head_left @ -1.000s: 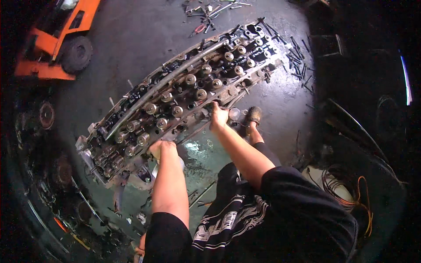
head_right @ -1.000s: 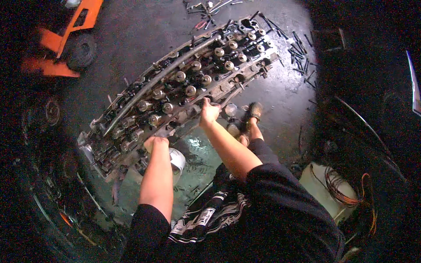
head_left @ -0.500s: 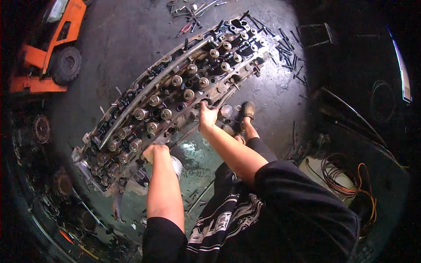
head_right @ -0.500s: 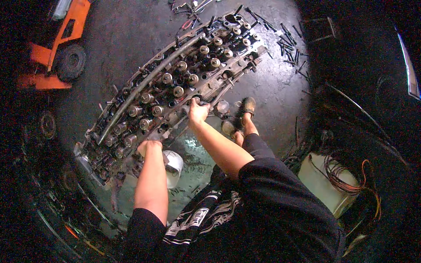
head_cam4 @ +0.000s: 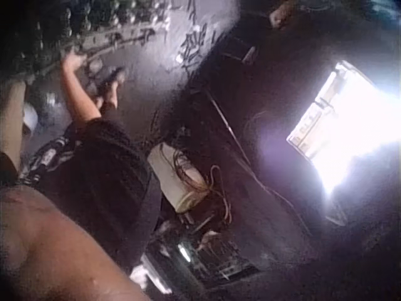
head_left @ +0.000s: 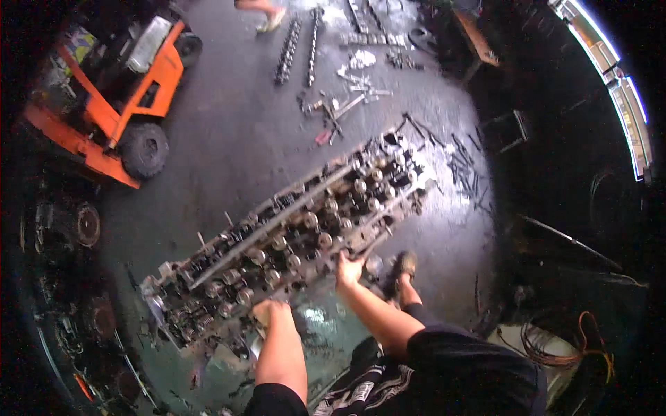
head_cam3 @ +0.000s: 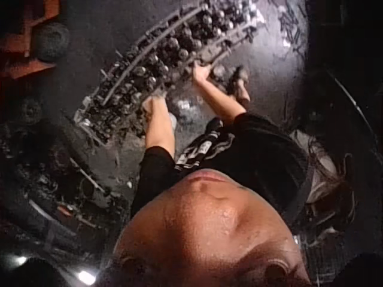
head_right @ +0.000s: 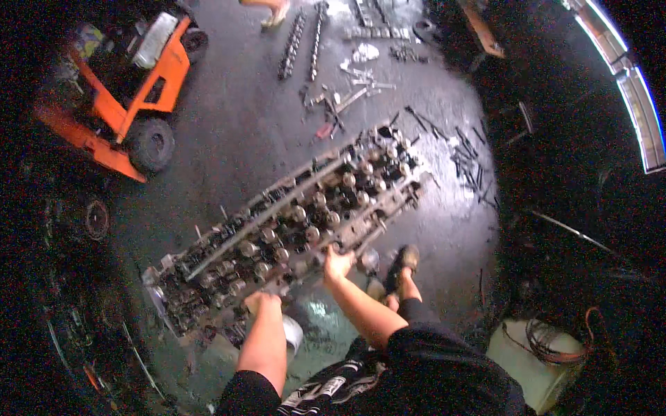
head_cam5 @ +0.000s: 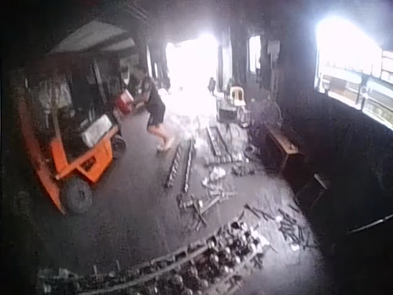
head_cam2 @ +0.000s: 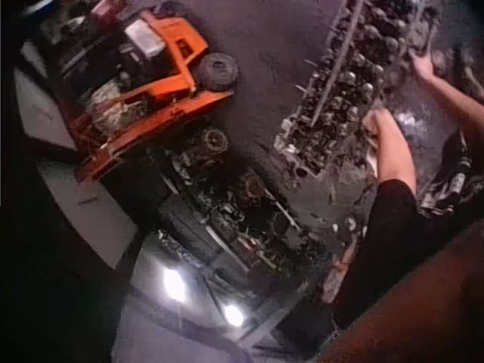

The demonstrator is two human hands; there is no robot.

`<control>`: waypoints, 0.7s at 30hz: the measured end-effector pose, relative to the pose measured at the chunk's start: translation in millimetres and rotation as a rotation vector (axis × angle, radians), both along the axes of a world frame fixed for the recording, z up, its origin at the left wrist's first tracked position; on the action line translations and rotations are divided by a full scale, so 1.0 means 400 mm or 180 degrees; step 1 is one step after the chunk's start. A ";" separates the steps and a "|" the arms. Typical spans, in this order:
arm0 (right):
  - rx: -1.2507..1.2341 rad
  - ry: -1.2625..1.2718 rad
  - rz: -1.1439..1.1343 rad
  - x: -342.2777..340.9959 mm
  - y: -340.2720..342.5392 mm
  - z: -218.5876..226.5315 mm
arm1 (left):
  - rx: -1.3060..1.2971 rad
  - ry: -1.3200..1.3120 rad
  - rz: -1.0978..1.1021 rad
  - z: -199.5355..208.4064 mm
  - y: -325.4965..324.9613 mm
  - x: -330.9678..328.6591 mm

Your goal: The person loosens parts on an engine cylinder head using a metal bar, removes a long metal rod, and extracts components from the cylinder head by hand.

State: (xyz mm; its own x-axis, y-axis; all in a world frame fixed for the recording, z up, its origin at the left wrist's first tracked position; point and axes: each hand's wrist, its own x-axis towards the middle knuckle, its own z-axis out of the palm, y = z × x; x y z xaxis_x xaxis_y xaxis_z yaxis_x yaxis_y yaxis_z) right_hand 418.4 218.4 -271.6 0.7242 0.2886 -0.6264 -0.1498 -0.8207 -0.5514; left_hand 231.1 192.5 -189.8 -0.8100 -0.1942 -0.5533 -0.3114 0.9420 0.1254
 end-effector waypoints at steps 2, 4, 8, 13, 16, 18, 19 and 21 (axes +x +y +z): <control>0.0105 0.0411 -0.0008 -0.026 -0.016 0.030 | -0.0253 0.0284 -0.0424 -0.007 -0.033 -0.038; 0.0089 0.0976 -0.0081 0.010 -0.008 -0.008 | -0.0183 0.0304 -0.0493 -0.009 -0.021 -0.021; 0.0208 0.0831 0.0435 0.030 0.002 -0.060 | -0.0115 0.0370 -0.0536 -0.023 0.003 -0.008; 0.0164 0.0051 0.0405 0.015 -0.020 -0.079 | -0.0218 0.0413 -0.0366 -0.049 -0.005 -0.013; 0.0988 0.0554 -0.0074 0.070 -0.021 -0.211 | -0.0172 0.0332 -0.0403 -0.062 0.038 0.031; 0.1185 0.0482 0.0052 0.036 -0.038 -0.217 | -0.0204 0.0408 -0.0302 -0.063 0.023 0.005; 0.0841 0.0856 -0.0016 0.043 -0.035 -0.217 | -0.0206 0.0414 -0.0275 -0.063 0.020 0.002; 0.0497 0.1198 -0.0081 0.053 -0.031 -0.214 | -0.0200 0.0396 -0.0273 -0.065 0.027 0.005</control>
State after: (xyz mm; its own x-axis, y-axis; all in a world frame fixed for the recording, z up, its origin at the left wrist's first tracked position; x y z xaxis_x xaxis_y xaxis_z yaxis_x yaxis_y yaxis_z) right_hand 439.7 206.1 -357.0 0.4609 0.3863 -0.7990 -0.3840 -0.7248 -0.5720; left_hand 233.0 203.2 -215.7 -0.8866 -0.1523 -0.4368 -0.2153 0.9716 0.0981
